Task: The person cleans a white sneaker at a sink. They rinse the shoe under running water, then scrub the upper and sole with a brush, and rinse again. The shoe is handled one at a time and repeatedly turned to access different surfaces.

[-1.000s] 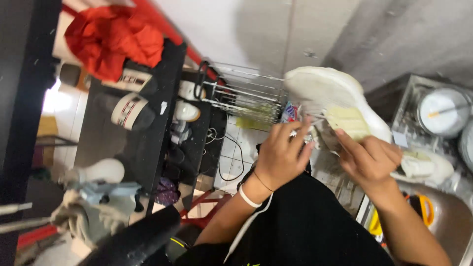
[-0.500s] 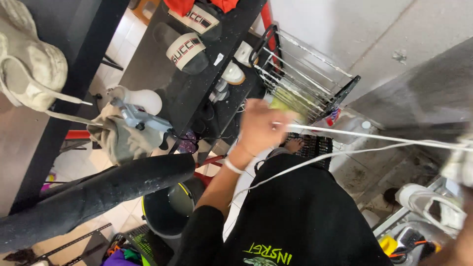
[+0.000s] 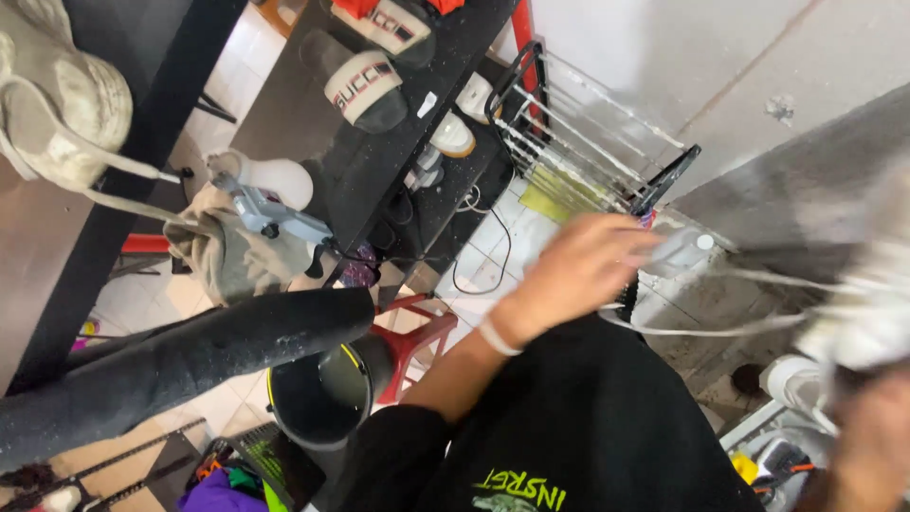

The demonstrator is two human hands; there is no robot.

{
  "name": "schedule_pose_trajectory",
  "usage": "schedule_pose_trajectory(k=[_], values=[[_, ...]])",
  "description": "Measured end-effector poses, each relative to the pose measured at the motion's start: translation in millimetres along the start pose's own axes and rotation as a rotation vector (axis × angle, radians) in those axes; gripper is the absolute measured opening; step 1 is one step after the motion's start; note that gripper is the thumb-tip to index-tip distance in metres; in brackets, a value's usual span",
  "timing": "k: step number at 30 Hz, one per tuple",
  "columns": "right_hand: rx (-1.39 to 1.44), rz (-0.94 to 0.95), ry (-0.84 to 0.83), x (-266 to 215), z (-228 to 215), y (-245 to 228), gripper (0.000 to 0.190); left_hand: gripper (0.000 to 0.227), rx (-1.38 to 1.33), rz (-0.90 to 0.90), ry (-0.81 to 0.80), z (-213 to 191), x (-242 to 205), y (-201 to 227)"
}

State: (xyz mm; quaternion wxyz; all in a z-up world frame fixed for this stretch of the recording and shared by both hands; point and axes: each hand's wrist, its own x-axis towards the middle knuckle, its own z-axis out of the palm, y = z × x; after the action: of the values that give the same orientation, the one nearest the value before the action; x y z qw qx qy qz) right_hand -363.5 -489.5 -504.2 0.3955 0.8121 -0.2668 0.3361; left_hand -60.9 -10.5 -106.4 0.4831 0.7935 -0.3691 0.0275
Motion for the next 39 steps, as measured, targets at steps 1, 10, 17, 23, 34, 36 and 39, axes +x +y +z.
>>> schedule_pose_trajectory(k=[1,10,17,23,34,36,39], values=[[0.003,0.007,0.010,23.8,-24.7,-10.3,0.021,0.020,0.012,0.159,-0.017,12.2,8.8,15.6],[1.458,0.202,-0.314,324.1,-337.6,-76.4,0.029,0.019,0.441,0.674,0.225,47.0,42.2,38.0],[1.511,0.329,-0.421,292.5,-289.3,-47.5,0.025,0.026,-1.039,0.231,-0.460,20.0,65.3,46.2],[1.207,-0.140,-0.221,292.2,-290.6,-51.3,0.025,0.015,0.080,-0.009,-0.654,54.7,44.9,41.3],[1.135,-0.093,-0.222,286.0,-278.7,-62.2,0.023,0.036,-1.135,0.182,-1.081,-40.3,73.9,51.6],[1.100,-0.036,-0.242,266.3,-260.8,-62.2,0.027,0.032,-1.238,0.131,-0.967,-63.7,70.3,58.7],[1.056,0.001,-0.241,269.6,-266.5,-52.2,0.025,0.040,-1.320,-0.212,-1.182,-42.9,70.5,40.8]])
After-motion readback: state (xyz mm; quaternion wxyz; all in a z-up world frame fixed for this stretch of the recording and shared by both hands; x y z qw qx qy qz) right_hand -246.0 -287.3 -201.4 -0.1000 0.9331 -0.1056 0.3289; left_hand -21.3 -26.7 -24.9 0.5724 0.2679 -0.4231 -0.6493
